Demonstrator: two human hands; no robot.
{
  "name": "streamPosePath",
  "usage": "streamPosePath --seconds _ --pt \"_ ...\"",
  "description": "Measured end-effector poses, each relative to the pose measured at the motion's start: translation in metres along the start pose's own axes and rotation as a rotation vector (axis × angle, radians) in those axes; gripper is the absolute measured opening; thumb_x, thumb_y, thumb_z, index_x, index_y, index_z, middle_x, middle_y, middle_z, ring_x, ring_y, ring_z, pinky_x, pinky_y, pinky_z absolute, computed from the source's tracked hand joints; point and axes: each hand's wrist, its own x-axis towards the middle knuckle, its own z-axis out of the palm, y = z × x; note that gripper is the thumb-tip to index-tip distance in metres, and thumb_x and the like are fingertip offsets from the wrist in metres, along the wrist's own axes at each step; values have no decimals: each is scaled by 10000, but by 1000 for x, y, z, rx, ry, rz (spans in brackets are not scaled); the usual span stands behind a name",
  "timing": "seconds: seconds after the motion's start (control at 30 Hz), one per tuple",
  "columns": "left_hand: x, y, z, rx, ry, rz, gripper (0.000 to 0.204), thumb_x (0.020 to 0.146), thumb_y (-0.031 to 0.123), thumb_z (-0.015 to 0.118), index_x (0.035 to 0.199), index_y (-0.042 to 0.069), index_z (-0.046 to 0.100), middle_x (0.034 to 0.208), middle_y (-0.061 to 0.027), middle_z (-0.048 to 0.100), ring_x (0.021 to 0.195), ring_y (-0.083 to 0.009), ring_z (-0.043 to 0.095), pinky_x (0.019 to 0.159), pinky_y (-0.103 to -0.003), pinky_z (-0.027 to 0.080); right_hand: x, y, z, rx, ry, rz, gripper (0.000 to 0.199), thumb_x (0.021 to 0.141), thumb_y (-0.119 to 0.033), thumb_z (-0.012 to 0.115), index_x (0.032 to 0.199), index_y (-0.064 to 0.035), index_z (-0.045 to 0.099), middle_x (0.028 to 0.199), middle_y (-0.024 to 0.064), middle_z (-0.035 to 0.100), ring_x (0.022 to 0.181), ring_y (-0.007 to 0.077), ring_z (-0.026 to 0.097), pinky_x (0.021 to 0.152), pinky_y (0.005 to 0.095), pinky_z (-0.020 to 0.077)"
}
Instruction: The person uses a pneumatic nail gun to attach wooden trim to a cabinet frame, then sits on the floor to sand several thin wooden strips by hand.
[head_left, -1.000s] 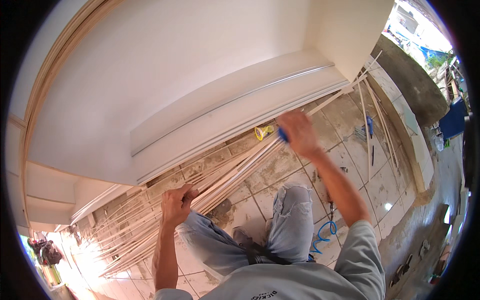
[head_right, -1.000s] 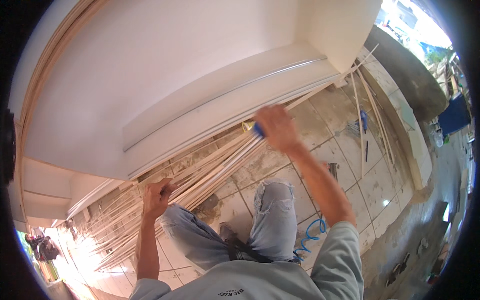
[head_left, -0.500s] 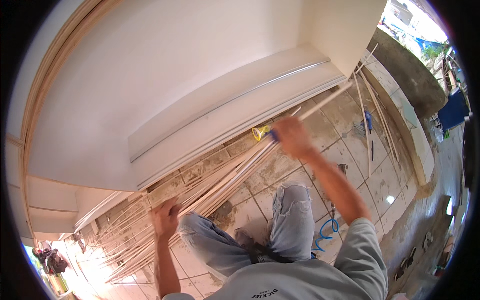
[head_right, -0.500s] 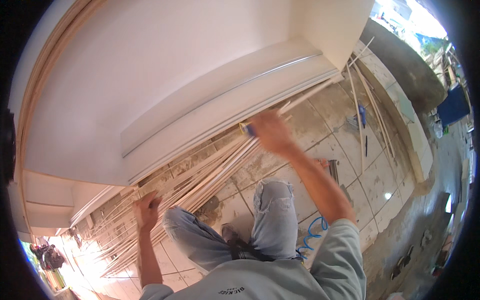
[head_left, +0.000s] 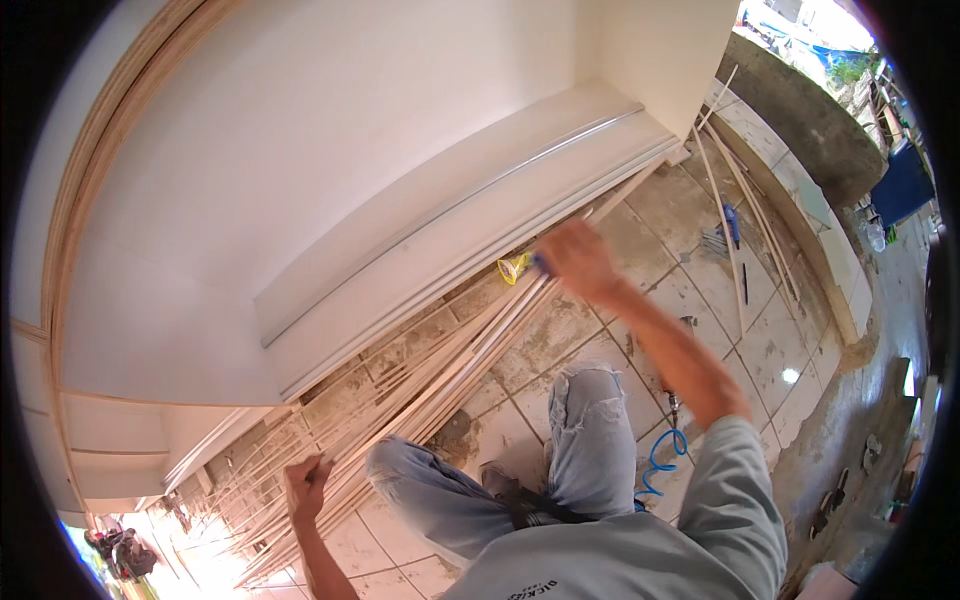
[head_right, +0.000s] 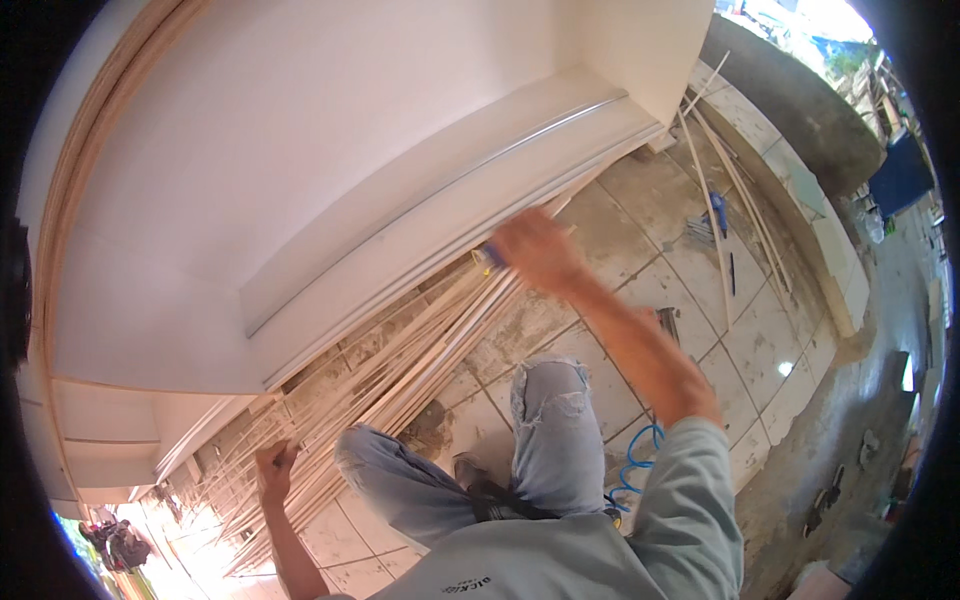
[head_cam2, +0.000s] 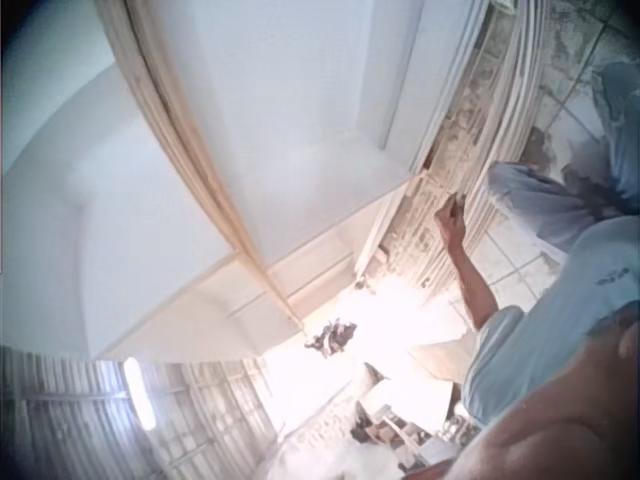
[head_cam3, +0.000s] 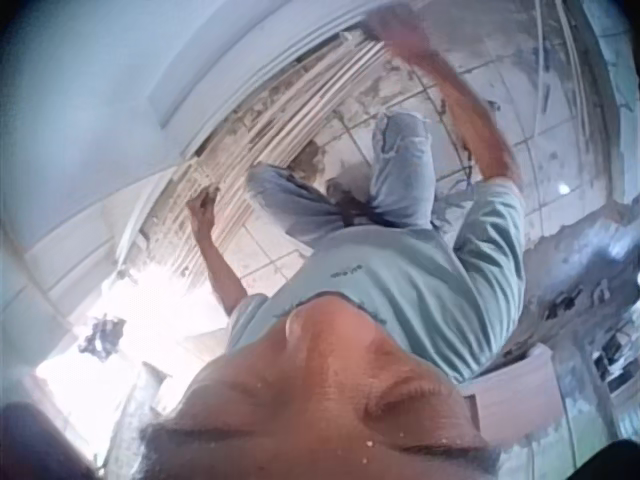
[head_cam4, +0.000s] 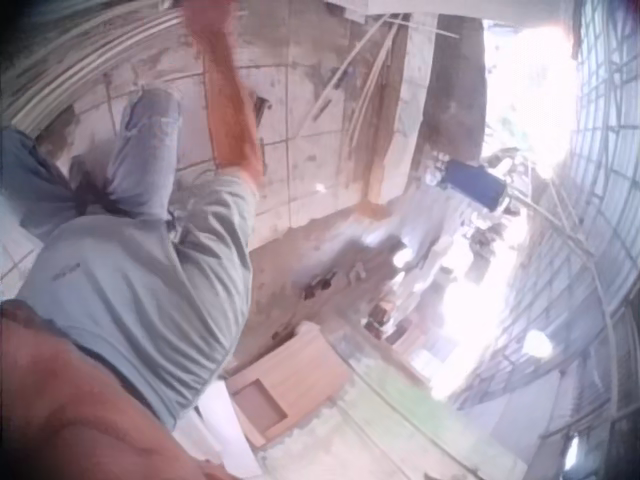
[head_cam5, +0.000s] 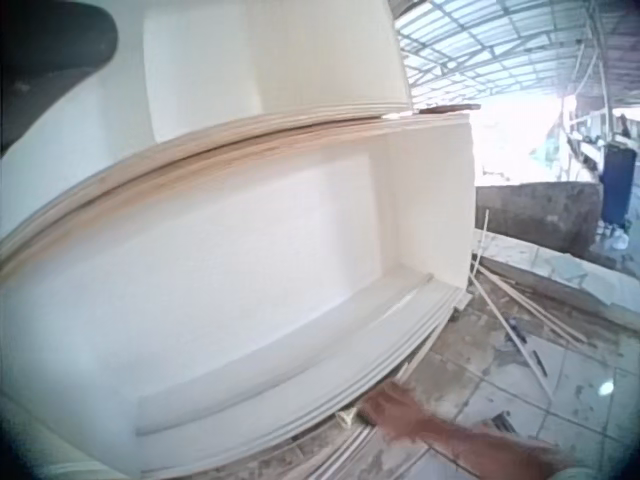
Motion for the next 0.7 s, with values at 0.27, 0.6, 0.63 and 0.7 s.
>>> streamPosePath --seconds 0.27,0.6,0.63,0.7 --pt "6 -7 19 -393 -5 -67 177 897 87 681 999 -55 711 659 -43 652 526 -36 420 475 -236 320 33 -85 -18 259 36 -162 202 748 -113 676 939 -112 610 941 60 632 934 236 613 854 388 520" --pt "-52 -90 -28 -55 -107 -88 252 894 217 701 961 -25 699 799 -97 690 647 -180 566 591 -320 424 -26 60 -35 -29 -96 -83 144 824 -197 636 888 -72 606 906 64 638 938 224 614 880 375 488" --pt "-58 -101 -27 38 -140 -27 241 893 213 701 950 -21 692 862 -116 716 691 -210 611 624 -334 457 -14 48 -39 -48 -82 -118 143 823 -193 634 888 -70 602 904 63 636 938 224 611 885 374 483" --pt "-14 -25 -15 -68 -206 5 176 888 156 698 950 -7 669 983 -149 719 882 -290 667 761 -381 509 -6 27 -29 -89 -39 -193 134 814 -175 631 897 -75 598 894 60 628 918 222 604 875 386 474"
